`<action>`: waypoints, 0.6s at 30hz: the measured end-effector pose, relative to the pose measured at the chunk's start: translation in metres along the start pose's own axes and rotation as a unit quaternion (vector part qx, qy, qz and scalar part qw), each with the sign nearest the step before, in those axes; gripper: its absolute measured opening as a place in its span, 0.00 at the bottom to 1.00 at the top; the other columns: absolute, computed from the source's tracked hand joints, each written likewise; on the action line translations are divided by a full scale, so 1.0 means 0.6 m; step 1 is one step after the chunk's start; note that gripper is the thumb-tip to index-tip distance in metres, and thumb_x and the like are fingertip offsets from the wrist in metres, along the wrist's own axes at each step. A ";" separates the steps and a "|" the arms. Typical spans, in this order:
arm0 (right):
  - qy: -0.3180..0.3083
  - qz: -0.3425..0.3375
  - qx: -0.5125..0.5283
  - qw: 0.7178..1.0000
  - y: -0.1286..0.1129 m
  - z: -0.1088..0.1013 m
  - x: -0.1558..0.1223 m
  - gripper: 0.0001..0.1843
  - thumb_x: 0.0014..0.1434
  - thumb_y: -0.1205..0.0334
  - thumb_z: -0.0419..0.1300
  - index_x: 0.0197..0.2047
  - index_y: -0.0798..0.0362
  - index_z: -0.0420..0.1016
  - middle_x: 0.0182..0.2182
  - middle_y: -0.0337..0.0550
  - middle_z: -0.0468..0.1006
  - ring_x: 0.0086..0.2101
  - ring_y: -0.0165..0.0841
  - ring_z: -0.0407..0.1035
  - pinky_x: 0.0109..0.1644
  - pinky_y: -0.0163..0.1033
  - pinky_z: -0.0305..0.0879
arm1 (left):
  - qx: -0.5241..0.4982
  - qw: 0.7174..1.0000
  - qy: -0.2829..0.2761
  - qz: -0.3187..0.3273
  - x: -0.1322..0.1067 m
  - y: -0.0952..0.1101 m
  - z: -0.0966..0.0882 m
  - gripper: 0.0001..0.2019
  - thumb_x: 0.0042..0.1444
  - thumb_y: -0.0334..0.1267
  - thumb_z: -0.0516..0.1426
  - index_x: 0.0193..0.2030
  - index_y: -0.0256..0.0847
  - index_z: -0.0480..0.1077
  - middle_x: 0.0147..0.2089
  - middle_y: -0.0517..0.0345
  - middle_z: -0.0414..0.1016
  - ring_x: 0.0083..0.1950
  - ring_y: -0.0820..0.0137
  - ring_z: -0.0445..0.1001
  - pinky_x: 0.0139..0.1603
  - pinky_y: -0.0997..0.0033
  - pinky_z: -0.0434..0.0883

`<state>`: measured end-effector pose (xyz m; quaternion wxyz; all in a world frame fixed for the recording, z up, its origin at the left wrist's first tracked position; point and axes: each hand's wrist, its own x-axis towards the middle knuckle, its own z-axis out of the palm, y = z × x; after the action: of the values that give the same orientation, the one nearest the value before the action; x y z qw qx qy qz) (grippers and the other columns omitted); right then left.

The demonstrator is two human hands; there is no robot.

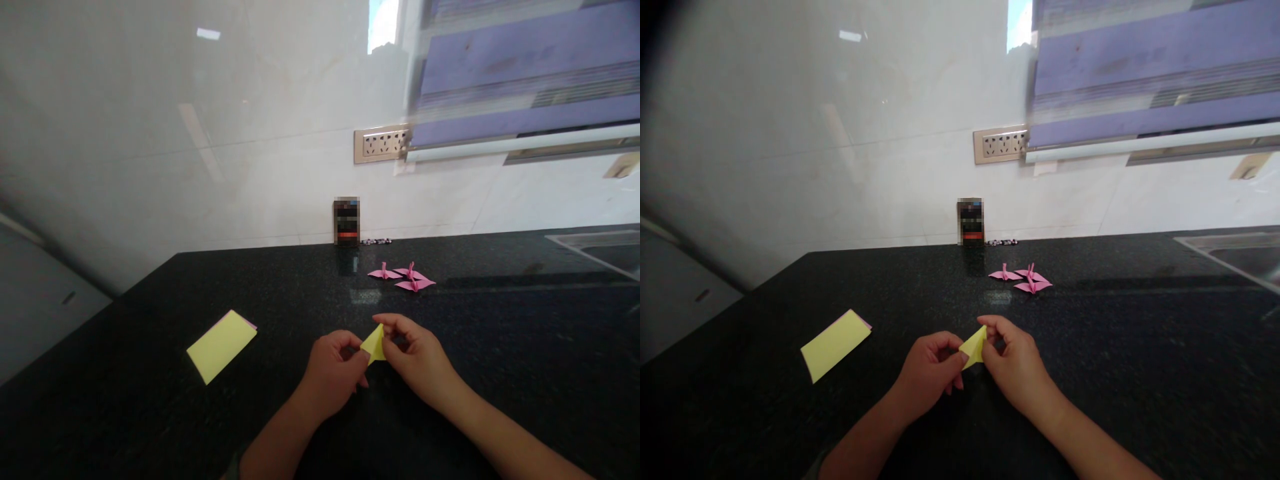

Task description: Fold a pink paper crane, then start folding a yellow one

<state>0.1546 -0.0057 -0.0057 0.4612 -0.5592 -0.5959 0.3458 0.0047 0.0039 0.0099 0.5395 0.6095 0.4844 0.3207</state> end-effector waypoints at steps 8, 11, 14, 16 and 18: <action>-0.060 0.036 0.156 0.985 -0.017 -0.005 0.004 0.13 0.51 0.67 0.51 0.43 0.54 0.63 0.28 0.38 0.67 0.27 0.28 0.61 0.28 0.33 0.60 | -0.191 0.980 -0.018 -0.053 0.003 0.009 -0.008 0.08 0.46 0.32 0.55 0.35 0.34 0.66 0.23 0.59 0.71 0.19 0.76 0.70 0.17 0.81 0.63; -0.072 0.041 0.194 0.978 -0.020 -0.007 0.003 0.13 0.52 0.65 0.52 0.43 0.54 0.62 0.30 0.40 0.68 0.28 0.28 0.62 0.27 0.33 0.60 | -0.252 0.966 -0.015 -0.056 0.004 0.002 -0.007 0.11 0.46 0.30 0.55 0.39 0.35 0.64 0.30 0.56 0.73 0.26 0.74 0.73 0.23 0.80 0.67; -0.070 0.028 0.216 0.974 -0.022 -0.009 0.002 0.12 0.53 0.63 0.52 0.43 0.54 0.63 0.29 0.39 0.67 0.26 0.27 0.61 0.26 0.33 0.60 | -0.278 0.959 -0.023 -0.050 0.005 -0.001 -0.007 0.10 0.47 0.31 0.56 0.38 0.34 0.65 0.30 0.55 0.73 0.29 0.73 0.74 0.26 0.80 0.68; -0.072 0.024 0.220 0.973 -0.023 -0.009 0.001 0.12 0.53 0.63 0.53 0.42 0.54 0.63 0.29 0.39 0.67 0.25 0.27 0.61 0.26 0.33 0.60 | -0.284 0.957 -0.028 -0.046 0.006 -0.002 -0.007 0.09 0.47 0.33 0.57 0.37 0.34 0.66 0.30 0.55 0.73 0.28 0.74 0.74 0.25 0.81 0.68; -0.070 0.021 0.217 0.973 -0.024 -0.010 0.001 0.12 0.53 0.63 0.53 0.42 0.54 0.64 0.28 0.38 0.67 0.25 0.27 0.61 0.26 0.33 0.59 | -0.285 0.957 -0.031 -0.043 0.007 -0.001 -0.008 0.09 0.48 0.35 0.57 0.36 0.34 0.66 0.30 0.55 0.74 0.28 0.74 0.74 0.25 0.81 0.68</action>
<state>0.1551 -0.0076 0.0095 0.5215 -0.4329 -0.5253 0.5146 0.0016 0.0093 0.0097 0.7188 0.4189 0.3818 0.4027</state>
